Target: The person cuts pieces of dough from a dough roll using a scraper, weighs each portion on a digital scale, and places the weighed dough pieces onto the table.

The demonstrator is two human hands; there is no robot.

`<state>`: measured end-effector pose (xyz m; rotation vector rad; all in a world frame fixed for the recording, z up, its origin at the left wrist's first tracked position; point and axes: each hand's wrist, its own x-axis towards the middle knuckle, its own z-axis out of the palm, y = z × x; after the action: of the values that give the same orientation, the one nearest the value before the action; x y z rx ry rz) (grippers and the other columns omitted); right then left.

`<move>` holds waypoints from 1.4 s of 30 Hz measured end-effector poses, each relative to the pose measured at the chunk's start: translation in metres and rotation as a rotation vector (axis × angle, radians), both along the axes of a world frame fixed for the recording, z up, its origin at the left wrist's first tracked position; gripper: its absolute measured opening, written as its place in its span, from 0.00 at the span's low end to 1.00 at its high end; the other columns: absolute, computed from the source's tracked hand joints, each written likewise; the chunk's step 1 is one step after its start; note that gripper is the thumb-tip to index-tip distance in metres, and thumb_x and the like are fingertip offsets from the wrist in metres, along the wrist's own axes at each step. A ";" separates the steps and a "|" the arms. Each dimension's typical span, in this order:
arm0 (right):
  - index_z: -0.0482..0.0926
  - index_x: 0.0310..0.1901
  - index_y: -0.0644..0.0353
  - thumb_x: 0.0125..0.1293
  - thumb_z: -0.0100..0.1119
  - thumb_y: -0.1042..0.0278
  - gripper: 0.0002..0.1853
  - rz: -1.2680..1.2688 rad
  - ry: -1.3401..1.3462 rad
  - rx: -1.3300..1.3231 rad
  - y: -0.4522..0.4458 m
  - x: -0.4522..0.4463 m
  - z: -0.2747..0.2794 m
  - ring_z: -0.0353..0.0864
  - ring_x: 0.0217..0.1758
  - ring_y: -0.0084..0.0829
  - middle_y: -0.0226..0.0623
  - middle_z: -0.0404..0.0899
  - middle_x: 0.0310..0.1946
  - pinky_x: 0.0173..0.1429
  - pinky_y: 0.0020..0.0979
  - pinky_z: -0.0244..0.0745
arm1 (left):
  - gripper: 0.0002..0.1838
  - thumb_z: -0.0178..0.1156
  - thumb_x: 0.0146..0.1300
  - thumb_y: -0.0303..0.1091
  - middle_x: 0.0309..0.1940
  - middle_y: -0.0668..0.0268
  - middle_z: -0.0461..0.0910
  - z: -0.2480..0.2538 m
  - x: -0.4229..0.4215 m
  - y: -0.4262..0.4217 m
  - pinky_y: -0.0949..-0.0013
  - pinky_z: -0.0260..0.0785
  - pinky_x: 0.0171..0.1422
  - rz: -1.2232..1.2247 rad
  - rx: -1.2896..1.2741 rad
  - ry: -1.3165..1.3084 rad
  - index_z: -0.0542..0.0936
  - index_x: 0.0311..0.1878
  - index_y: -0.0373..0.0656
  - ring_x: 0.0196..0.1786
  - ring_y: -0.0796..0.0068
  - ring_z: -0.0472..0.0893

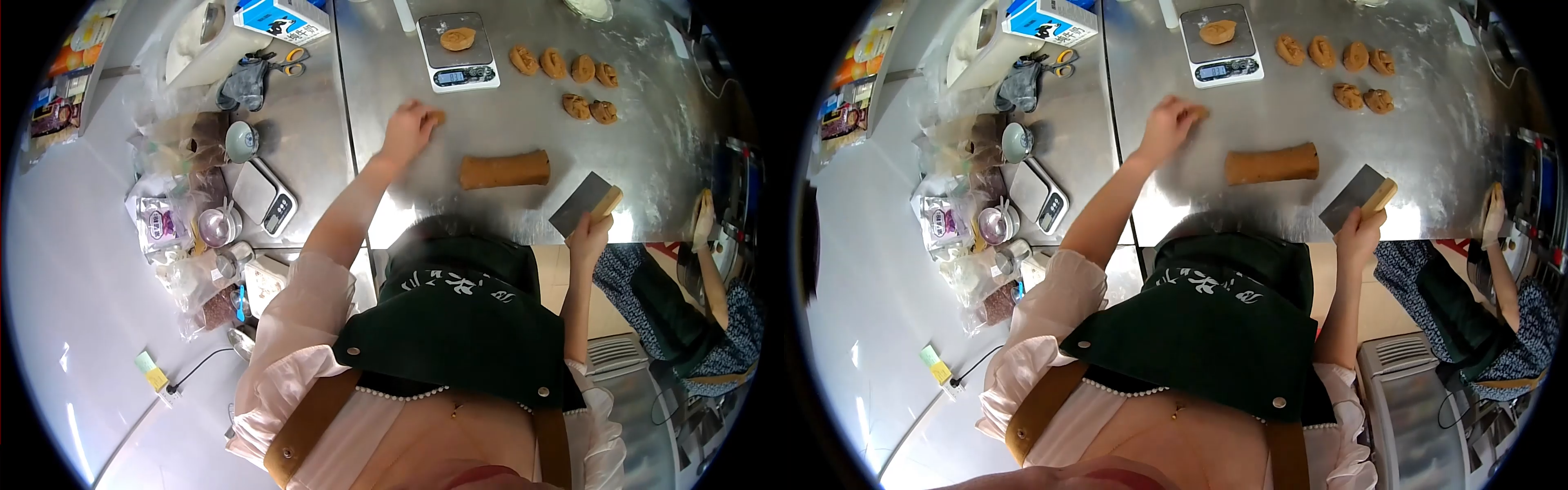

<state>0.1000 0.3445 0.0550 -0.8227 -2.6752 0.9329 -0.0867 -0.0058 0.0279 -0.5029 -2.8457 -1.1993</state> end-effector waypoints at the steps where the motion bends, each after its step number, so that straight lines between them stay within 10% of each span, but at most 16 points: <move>1: 0.62 0.55 0.70 0.66 0.53 0.67 0.21 -0.003 0.002 0.005 0.004 0.003 -0.003 0.81 0.32 0.53 0.57 0.78 0.32 0.35 0.43 0.74 | 0.07 0.64 0.51 0.25 0.32 0.59 0.78 0.010 -0.022 0.011 0.59 0.74 0.41 0.061 0.036 -0.006 0.84 0.36 0.42 0.37 0.57 0.79; 12: 0.63 0.55 0.73 0.67 0.52 0.71 0.20 -0.081 0.053 -0.190 -0.001 0.018 -0.004 0.78 0.33 0.41 0.52 0.75 0.37 0.38 0.37 0.74 | 0.08 0.67 0.45 0.30 0.38 0.67 0.80 0.011 -0.145 0.085 0.62 0.72 0.45 0.189 -0.322 0.589 0.86 0.32 0.52 0.41 0.63 0.78; 24: 0.59 0.58 0.69 0.68 0.50 0.68 0.21 -0.034 -0.038 -0.102 0.014 0.020 -0.007 0.79 0.27 0.48 0.52 0.77 0.30 0.31 0.41 0.73 | 0.16 0.62 0.59 0.27 0.50 0.58 0.77 0.016 -0.106 0.035 0.68 0.72 0.48 0.260 0.158 0.237 0.81 0.52 0.44 0.47 0.67 0.79; 42: 0.59 0.56 0.72 0.67 0.50 0.65 0.23 -0.123 -0.208 -0.048 0.014 0.016 -0.013 0.80 0.39 0.60 0.65 0.77 0.37 0.42 0.45 0.76 | 0.09 0.60 0.58 0.25 0.35 0.58 0.81 -0.006 -0.050 0.003 0.67 0.73 0.40 0.376 0.134 0.100 0.83 0.42 0.38 0.33 0.64 0.81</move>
<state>0.1158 0.3580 0.0423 -1.1388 -2.7441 0.9325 -0.1363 -0.0024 0.0214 -0.0178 -2.5936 -1.2360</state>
